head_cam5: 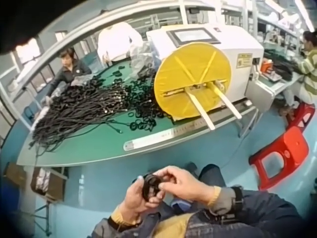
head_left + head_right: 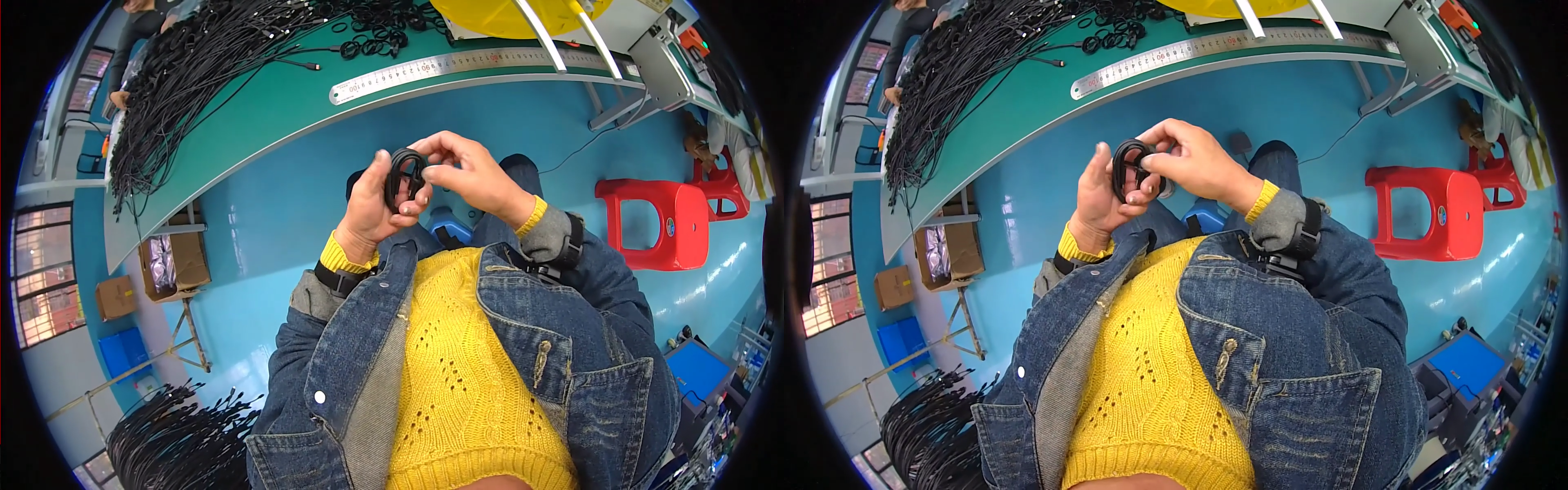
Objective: The person picks up a cable, winds it around the spindles of a machine, and removes the coiled cable. They then secure the coil with a tie by hand and place it back onto the table.
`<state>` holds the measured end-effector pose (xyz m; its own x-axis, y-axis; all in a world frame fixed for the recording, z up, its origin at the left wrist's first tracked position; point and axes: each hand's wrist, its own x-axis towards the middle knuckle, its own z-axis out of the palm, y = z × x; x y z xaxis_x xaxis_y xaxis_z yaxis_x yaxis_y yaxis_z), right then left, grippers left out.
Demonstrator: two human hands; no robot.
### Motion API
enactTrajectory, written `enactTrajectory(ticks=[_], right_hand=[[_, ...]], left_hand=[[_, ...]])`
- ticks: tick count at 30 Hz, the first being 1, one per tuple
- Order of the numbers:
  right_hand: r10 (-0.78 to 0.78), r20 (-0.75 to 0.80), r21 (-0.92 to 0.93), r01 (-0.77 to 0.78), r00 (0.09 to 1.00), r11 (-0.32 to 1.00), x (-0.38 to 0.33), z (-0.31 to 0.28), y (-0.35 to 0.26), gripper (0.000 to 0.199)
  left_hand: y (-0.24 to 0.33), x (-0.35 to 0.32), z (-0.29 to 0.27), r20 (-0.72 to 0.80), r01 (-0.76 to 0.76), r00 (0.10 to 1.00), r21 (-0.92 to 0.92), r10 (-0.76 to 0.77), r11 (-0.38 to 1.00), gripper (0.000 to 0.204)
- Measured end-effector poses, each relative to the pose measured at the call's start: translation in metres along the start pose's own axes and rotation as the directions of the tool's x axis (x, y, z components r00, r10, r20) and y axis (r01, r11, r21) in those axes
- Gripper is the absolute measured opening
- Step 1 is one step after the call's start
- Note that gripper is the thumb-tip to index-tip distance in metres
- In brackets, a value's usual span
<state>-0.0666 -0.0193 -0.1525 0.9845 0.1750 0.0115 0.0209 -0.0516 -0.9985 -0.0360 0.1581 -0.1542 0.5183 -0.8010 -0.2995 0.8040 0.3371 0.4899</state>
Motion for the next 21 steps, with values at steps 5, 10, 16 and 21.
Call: enactTrajectory(ticks=[5,10,16,21], right_hand=[[-0.219,0.010,-0.557,0.188,0.976,0.809,0.006,-0.003,0.000,0.018],[-0.157,0.074,-0.473,0.173,0.985,0.864,0.005,0.006,0.007,0.022],[-0.132,0.117,-0.247,0.157,0.984,0.956,-0.011,0.008,0.031,0.028],[0.157,-0.047,0.087,-0.152,0.987,0.984,-0.003,-0.014,-0.010,0.033]], left_hand=[[-0.004,-0.005,0.003,-0.074,0.102,0.993,0.119,-0.094,0.988,0.066],[-0.005,-0.005,0.005,-0.086,0.097,0.993,0.164,-0.084,0.982,0.056],[-0.007,-0.003,-0.001,-0.033,0.109,0.994,0.459,-0.106,0.881,0.022],[0.000,-0.003,0.020,-0.162,0.114,0.987,0.668,-0.005,0.735,0.021]])
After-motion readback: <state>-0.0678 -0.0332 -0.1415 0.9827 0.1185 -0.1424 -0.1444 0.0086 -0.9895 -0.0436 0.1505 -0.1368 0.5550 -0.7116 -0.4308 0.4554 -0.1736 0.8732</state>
